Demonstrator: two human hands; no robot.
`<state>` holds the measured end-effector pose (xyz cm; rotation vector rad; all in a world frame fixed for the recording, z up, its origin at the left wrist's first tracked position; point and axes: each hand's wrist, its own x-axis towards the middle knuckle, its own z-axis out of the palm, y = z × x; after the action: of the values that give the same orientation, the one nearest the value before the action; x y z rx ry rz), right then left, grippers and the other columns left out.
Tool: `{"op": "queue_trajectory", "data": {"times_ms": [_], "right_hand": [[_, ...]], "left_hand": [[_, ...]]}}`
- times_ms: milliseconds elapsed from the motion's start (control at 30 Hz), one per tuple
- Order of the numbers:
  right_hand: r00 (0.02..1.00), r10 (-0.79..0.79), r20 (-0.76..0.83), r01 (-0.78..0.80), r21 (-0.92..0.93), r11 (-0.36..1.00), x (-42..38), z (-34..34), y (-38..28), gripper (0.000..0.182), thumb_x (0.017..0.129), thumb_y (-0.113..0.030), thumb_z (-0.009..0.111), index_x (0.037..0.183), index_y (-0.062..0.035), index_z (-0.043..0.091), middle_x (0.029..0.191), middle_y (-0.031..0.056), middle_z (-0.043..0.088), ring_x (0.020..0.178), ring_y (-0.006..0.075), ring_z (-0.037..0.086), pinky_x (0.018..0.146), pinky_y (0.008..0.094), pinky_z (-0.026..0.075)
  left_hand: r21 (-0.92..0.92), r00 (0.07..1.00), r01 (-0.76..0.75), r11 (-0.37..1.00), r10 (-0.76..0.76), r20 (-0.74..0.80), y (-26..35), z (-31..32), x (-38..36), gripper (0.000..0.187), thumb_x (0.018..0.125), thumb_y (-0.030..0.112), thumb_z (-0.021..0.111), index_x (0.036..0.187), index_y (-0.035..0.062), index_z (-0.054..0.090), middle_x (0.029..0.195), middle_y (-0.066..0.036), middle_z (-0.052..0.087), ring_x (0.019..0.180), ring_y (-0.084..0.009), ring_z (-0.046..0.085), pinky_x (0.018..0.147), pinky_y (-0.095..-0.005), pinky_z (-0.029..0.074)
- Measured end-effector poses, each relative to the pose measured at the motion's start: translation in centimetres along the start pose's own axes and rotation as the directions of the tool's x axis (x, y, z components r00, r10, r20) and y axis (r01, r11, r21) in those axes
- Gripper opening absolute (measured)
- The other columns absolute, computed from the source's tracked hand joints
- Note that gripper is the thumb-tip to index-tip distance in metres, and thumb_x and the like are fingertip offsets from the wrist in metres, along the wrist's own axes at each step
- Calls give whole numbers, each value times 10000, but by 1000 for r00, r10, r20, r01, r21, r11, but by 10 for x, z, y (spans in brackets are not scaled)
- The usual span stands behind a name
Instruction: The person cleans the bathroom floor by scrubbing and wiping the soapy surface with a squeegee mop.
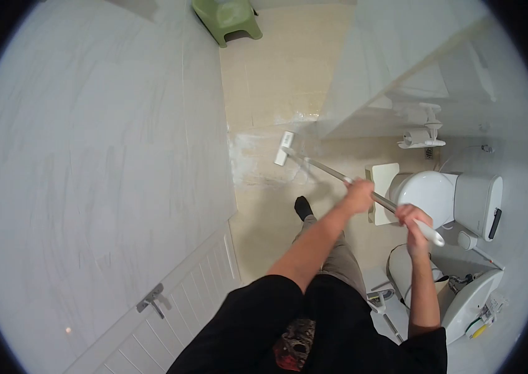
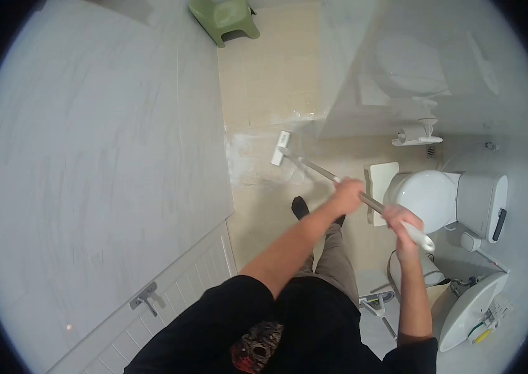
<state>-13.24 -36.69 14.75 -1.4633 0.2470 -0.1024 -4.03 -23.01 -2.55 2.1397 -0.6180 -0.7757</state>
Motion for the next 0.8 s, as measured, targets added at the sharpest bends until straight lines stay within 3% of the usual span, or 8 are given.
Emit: {"op": "queue_trajectory", "data": {"times_ms": [100, 267, 333, 433, 500, 633, 700, 800], "right_hand": [[1000, 9, -18, -8, 23, 1000, -7, 0, 2, 226, 868, -178, 634, 715, -37, 545, 730, 81, 568, 787, 235, 538, 772, 367, 449], [986, 157, 51, -159, 35, 987, 28, 68, 51, 212, 876, -155, 640, 748, -32, 523, 814, 65, 558, 836, 205, 538, 771, 315, 436], [981, -79, 175, 62, 96, 993, 62, 102, 68, 189, 889, -119, 628, 765, -24, 523, 838, 60, 567, 830, 175, 536, 754, 297, 428], [980, -20, 196, 0, 101, 995, 92, 140, 59, 200, 868, -82, 620, 723, -23, 497, 750, 69, 536, 802, 200, 507, 764, 323, 428], [971, -30, 239, -8, 157, 988, 99, 148, 57, 191, 870, -44, 603, 718, -15, 491, 760, 74, 547, 810, 197, 517, 758, 326, 427], [998, 37, -42, -38, -20, 999, 50, 101, 27, 244, 873, -137, 610, 686, -27, 497, 696, 56, 510, 720, 206, 500, 719, 328, 404], [991, -49, -123, 53, 31, 998, 15, 66, 10, 276, 867, -179, 617, 667, -48, 479, 671, 52, 478, 685, 202, 468, 684, 326, 385], [978, -51, -202, 68, 77, 995, -23, 44, -2, 295, 867, -202, 619, 660, -71, 455, 656, 45, 444, 664, 192, 436, 658, 324, 368]], "left_hand": [[-9, 996, -25, 1000, 25, 84, 12, 1, -4, 60, 757, 99, 620, 806, 74, 644, 951, -135, 661, 1011, -389, 583, 896, -579, 420], [94, 998, -33, 995, 39, -59, -93, -53, -8, 56, 738, 96, 630, 770, 51, 621, 893, -172, 657, 902, -415, 601, 804, -521, 459], [54, 983, -107, 993, 114, -142, -131, -93, -5, 67, 734, 96, 632, 733, 31, 616, 790, -197, 643, 787, -431, 607, 719, -507, 473], [91, 988, -35, 995, 48, -144, -148, -139, -2, 68, 737, 89, 629, 731, 22, 634, 736, -218, 630, 719, -426, 620, 651, -485, 481], [-42, 989, 126, 991, -129, -74, -140, -154, -4, 94, 751, 128, 641, 758, 35, 655, 877, -231, 659, 858, -439, 624, 718, -502, 486], [-12, 997, -67, 998, 67, 49, -99, -93, -2, 105, 747, 126, 662, 790, 31, 653, 881, -220, 667, 837, -420, 632, 740, -479, 505], [-66, 992, -48, 997, 56, 111, -53, -38, -4, 104, 748, 126, 661, 828, 60, 669, 957, -164, 677, 1014, -388, 600, 909, -655, 410], [-78, 978, -32, 996, 47, 202, -6, -8, -8, 99, 753, 141, 657, 828, 79, 672, 981, -138, 675, 1090, -367, 570, 917, -748, 330]]}}
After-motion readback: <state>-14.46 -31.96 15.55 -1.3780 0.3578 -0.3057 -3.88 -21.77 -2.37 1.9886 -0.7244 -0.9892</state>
